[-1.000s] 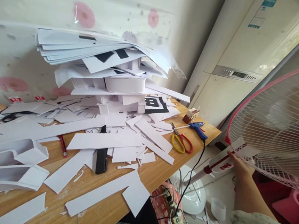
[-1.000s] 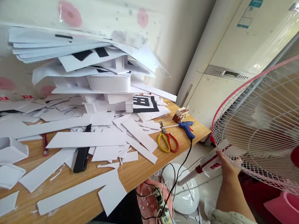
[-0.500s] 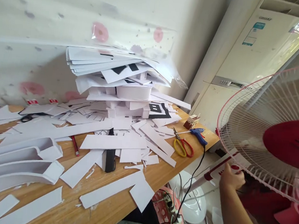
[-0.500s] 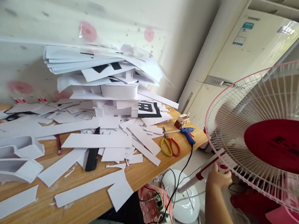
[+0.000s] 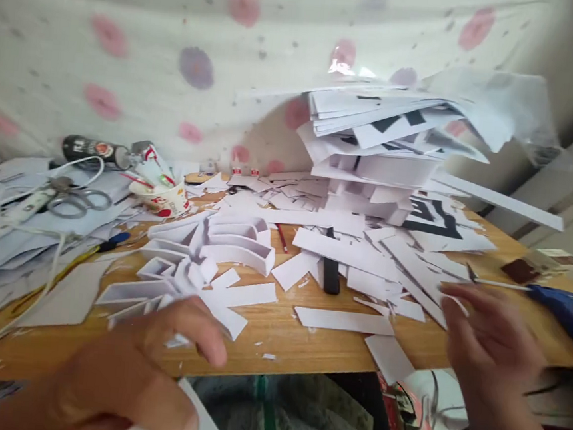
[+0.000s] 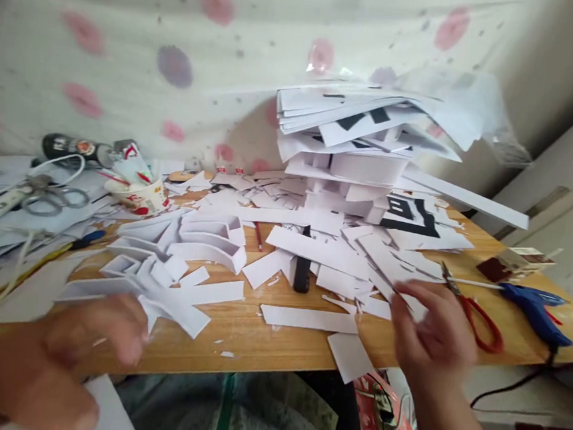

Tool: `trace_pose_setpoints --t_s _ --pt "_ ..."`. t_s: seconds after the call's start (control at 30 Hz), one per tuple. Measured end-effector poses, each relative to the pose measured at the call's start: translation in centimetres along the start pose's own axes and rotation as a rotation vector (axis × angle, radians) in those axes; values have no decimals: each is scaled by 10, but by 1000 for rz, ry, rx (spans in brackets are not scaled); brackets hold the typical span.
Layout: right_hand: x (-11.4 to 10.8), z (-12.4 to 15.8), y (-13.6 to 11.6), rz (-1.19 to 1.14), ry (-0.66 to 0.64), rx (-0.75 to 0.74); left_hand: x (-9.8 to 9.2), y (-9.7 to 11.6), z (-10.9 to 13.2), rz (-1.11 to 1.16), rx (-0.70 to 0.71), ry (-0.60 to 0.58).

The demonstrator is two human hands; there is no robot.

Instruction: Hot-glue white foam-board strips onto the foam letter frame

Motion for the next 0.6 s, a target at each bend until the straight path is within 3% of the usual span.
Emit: trace_pose_setpoints --t_s 0.07,0.17,0.27,0.43,0.6 --pt "42 -28 -47 -99 -298 -215 -24 1 -3 -17 -145 248" --pt "98 -51 -100 -215 -696 -334 -47 -13 -9 -104 -369 409" --pt "143 -60 -131 -247 -834 -353 -61 -41 -16 -40 -591 488" --pt "196 -59 -150 -472 -650 -91 -71 -75 -34 -56 -633 184" --pt "225 -50 -144 -526 -696 -21 -69 -88 -47 -209 -588 -145"
Point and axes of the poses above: each hand's wrist, its own z-axis away from the middle knuckle, its own x-axis out of the palm, y = z × x, the point moved 1 cm from there along -z, towards the middle knuckle, and after that the axes turned 5 degrees about -z, right-handed, at the moved point
